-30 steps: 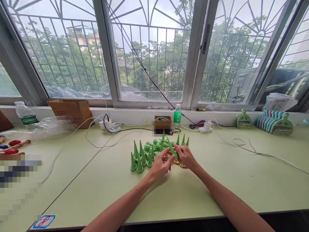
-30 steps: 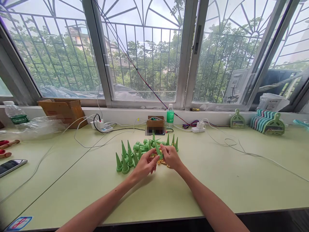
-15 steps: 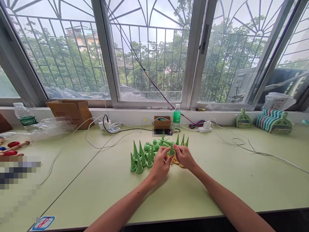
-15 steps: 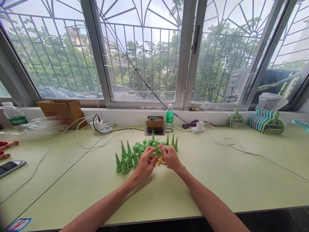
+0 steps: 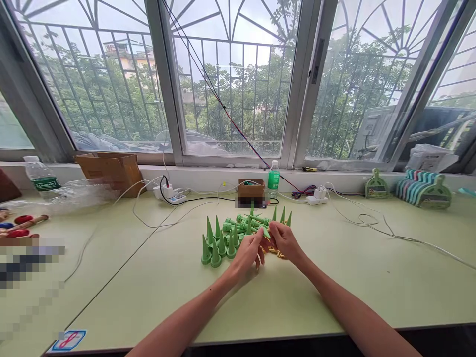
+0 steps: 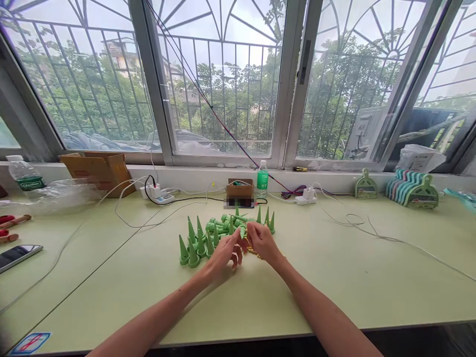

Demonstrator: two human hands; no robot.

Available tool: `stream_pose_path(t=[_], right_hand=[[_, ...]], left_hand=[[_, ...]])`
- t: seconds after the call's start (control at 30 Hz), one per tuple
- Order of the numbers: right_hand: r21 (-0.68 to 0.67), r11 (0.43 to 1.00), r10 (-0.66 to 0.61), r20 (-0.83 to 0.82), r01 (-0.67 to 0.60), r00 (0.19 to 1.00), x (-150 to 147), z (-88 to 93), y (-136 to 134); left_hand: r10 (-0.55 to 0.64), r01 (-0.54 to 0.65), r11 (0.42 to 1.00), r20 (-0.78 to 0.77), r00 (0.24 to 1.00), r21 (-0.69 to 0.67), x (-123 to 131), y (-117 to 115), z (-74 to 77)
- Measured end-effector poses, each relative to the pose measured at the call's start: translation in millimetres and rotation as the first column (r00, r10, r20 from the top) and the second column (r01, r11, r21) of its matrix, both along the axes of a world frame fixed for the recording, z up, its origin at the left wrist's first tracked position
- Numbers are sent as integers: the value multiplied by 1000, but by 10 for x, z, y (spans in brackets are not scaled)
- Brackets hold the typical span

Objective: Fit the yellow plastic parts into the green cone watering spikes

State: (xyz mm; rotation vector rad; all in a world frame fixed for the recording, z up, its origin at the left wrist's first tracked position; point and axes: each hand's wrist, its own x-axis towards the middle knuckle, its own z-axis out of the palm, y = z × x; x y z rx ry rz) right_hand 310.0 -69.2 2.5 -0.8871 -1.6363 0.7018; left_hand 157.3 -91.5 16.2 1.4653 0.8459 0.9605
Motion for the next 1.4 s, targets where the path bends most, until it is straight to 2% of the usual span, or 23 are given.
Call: stream_pose_path(t=[0.13, 0.33, 0.63, 1.03, 1.23, 1.4], right_hand=[[-15, 999, 42, 13, -42, 999, -2, 27, -18], [14, 1000, 16, 56, -17, 998, 8, 21, 0], [-25, 1000, 12, 56, -11, 998, 21, 1, 10], [-131, 991, -5, 1, 5, 1000, 0, 36, -18], [-103, 995, -7, 88, 16, 996, -5, 72, -40], [-69, 998, -1, 103, 8, 995, -7, 101, -55]], left_hand=[[-20, 21, 999, 21, 1000, -46, -6, -24, 31], [-36, 37, 999, 21, 999, -34, -11, -12, 1], [0, 0, 1000, -16, 1000, 22, -34, -13, -2], [33, -16, 981, -87, 996, 194, -42, -12, -49], [170, -115, 932, -135, 976, 345, -36, 6, -94], [195, -123, 900, -134, 972, 419, -37, 18, -125]])
